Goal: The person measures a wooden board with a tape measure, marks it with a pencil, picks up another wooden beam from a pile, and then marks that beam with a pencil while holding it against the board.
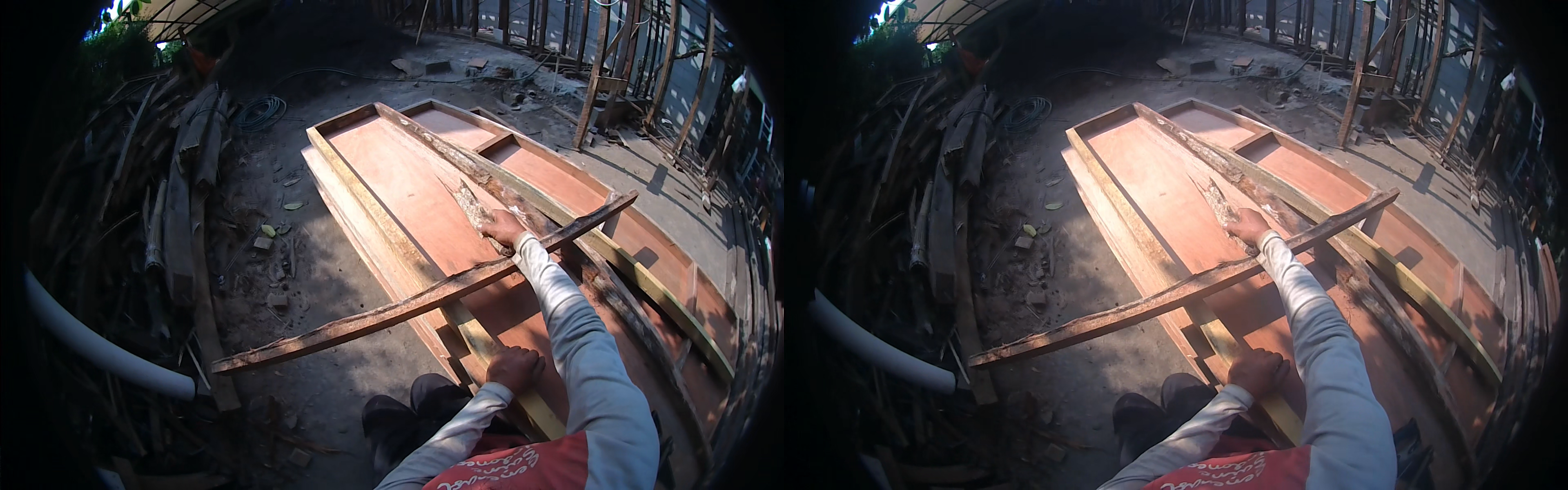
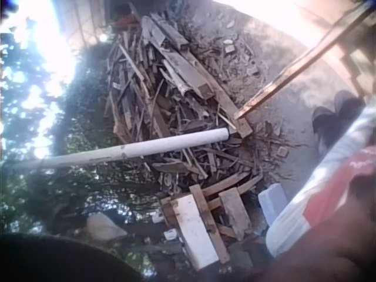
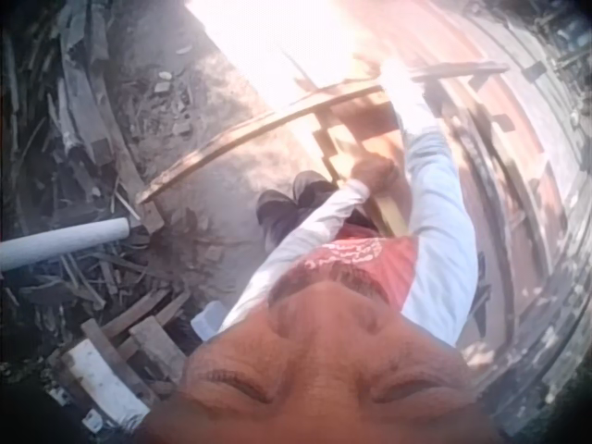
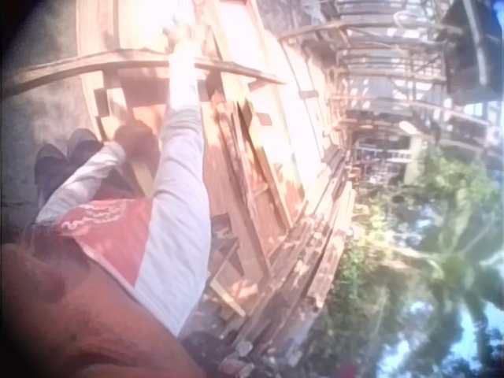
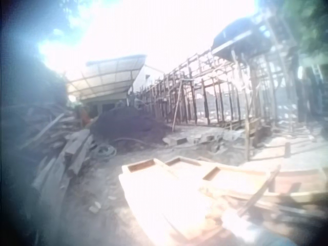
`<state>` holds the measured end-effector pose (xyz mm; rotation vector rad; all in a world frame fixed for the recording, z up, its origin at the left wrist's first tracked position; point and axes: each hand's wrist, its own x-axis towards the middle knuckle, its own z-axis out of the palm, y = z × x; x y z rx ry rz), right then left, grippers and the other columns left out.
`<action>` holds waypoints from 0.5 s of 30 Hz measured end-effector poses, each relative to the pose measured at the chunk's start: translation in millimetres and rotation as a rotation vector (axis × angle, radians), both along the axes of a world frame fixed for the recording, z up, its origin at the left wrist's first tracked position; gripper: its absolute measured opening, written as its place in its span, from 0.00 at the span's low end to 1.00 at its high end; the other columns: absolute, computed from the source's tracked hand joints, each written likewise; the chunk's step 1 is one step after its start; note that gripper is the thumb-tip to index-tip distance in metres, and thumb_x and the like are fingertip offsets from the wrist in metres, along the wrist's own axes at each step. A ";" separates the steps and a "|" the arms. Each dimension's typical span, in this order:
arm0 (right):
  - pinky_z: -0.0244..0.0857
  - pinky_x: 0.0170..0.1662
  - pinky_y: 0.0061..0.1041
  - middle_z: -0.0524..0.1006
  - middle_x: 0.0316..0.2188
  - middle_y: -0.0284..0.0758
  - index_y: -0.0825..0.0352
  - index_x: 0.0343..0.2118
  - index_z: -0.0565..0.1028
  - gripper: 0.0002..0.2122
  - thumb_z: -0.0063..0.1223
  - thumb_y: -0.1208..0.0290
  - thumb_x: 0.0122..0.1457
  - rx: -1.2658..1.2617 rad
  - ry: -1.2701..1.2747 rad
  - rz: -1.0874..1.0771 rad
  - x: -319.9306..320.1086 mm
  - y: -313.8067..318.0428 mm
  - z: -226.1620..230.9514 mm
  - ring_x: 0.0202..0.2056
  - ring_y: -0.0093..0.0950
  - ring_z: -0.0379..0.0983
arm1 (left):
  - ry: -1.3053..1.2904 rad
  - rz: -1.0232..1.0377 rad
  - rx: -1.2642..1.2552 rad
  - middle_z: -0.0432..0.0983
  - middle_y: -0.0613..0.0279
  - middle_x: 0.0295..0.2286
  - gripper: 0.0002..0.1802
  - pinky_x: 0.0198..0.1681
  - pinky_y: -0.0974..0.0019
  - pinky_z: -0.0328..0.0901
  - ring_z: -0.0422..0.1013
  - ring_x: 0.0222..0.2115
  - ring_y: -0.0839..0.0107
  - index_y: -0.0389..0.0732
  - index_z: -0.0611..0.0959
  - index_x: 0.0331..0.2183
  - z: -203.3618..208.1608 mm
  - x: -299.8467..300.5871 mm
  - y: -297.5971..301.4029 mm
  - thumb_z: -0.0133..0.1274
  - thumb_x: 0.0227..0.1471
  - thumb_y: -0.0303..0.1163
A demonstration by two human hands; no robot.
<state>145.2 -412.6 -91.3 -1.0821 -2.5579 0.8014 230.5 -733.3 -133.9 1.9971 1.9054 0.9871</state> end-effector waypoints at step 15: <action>0.66 0.52 0.39 0.74 0.48 0.48 0.72 0.53 0.70 0.22 0.49 0.57 0.66 -0.241 0.280 1.268 3.0 -318.3 130.0 0.49 0.44 0.72 | 0.069 0.050 -0.157 0.78 0.56 0.20 0.19 0.27 0.55 0.70 0.76 0.21 0.58 0.42 0.85 0.23 6.5 7.0 12.0 0.56 0.50 0.48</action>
